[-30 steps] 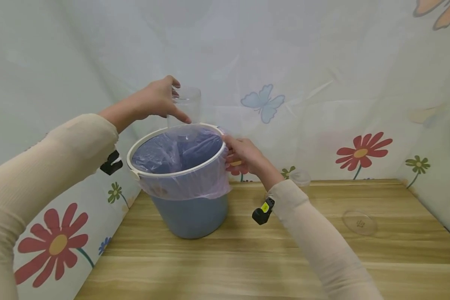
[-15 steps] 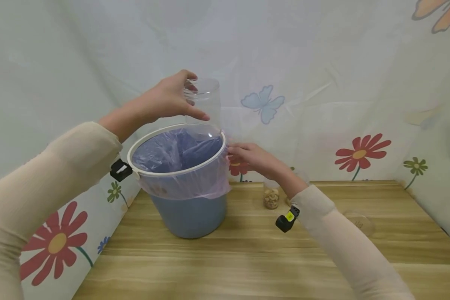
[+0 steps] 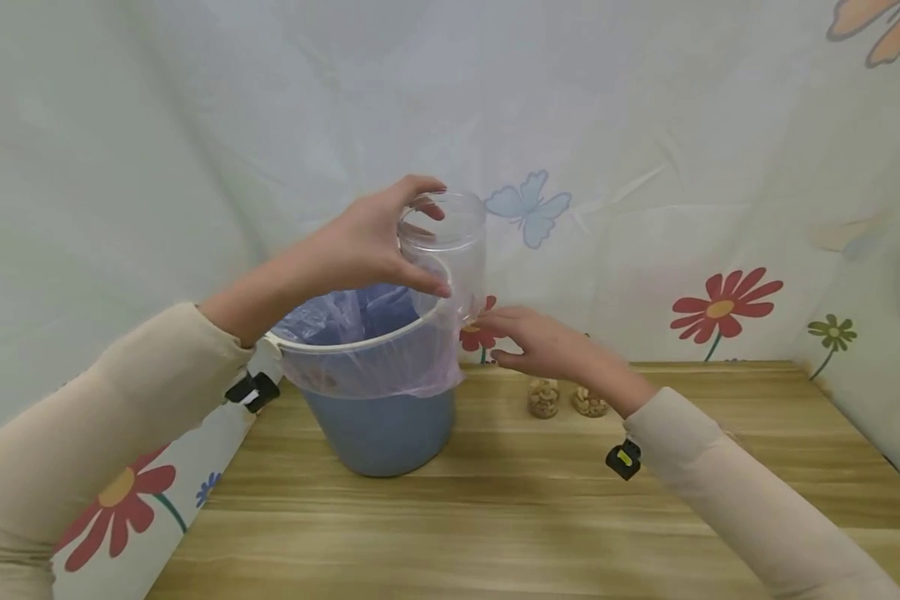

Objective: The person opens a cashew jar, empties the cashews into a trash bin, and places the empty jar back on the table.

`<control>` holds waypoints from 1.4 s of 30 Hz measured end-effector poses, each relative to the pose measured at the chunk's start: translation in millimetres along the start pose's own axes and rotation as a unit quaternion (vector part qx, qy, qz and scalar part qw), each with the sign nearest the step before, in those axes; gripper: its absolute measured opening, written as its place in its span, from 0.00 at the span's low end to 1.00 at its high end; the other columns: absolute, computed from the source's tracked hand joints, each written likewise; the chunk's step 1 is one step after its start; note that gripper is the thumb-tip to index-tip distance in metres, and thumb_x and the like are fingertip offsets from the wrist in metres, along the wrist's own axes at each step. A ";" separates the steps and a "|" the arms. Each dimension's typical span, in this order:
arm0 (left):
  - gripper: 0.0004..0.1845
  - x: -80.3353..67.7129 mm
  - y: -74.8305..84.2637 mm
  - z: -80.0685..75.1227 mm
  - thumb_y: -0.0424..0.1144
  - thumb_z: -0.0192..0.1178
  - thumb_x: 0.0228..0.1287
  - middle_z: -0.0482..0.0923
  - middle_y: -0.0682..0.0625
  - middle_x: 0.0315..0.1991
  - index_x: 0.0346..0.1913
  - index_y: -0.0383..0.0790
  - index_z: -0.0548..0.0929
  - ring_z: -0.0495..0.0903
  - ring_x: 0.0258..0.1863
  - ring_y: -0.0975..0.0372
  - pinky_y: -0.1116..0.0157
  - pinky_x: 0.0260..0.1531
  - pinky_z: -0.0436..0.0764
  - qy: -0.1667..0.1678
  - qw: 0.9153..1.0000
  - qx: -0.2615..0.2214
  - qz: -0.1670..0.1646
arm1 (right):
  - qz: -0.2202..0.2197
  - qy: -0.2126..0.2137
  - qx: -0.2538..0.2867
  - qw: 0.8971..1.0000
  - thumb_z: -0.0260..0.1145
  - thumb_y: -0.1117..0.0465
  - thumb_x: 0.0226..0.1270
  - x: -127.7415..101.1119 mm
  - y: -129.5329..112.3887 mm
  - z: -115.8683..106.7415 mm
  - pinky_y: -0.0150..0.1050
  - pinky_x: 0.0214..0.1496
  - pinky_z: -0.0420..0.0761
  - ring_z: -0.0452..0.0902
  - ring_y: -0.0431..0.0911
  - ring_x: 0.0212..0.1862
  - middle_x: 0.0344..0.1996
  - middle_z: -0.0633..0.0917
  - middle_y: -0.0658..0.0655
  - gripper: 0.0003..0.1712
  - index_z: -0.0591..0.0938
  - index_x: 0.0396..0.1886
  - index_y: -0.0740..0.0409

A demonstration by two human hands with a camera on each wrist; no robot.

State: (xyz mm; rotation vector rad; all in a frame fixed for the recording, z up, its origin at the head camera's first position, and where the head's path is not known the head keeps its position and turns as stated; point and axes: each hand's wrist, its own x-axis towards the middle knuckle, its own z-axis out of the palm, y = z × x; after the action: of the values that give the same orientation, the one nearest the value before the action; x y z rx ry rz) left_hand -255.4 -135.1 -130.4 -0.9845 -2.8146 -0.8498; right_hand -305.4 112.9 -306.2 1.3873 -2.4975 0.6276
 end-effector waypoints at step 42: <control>0.60 -11.4 -6.6 136.7 0.37 0.86 0.39 0.71 0.43 0.67 0.77 0.39 0.59 0.78 0.62 0.51 0.60 0.62 0.76 -0.072 0.985 -0.068 0.139 | 0.142 0.027 -0.151 0.978 0.70 0.65 0.67 -135.9 10.9 -63.9 0.61 0.60 0.76 0.76 0.61 0.62 0.58 0.84 0.59 0.24 0.80 0.63 0.57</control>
State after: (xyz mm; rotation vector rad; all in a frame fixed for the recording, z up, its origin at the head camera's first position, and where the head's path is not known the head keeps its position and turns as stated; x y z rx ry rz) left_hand -231.4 -76.1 -252.0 -1.4736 -2.6658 -0.9796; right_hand -243.4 250.1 -304.6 0.9044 -2.6331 0.3075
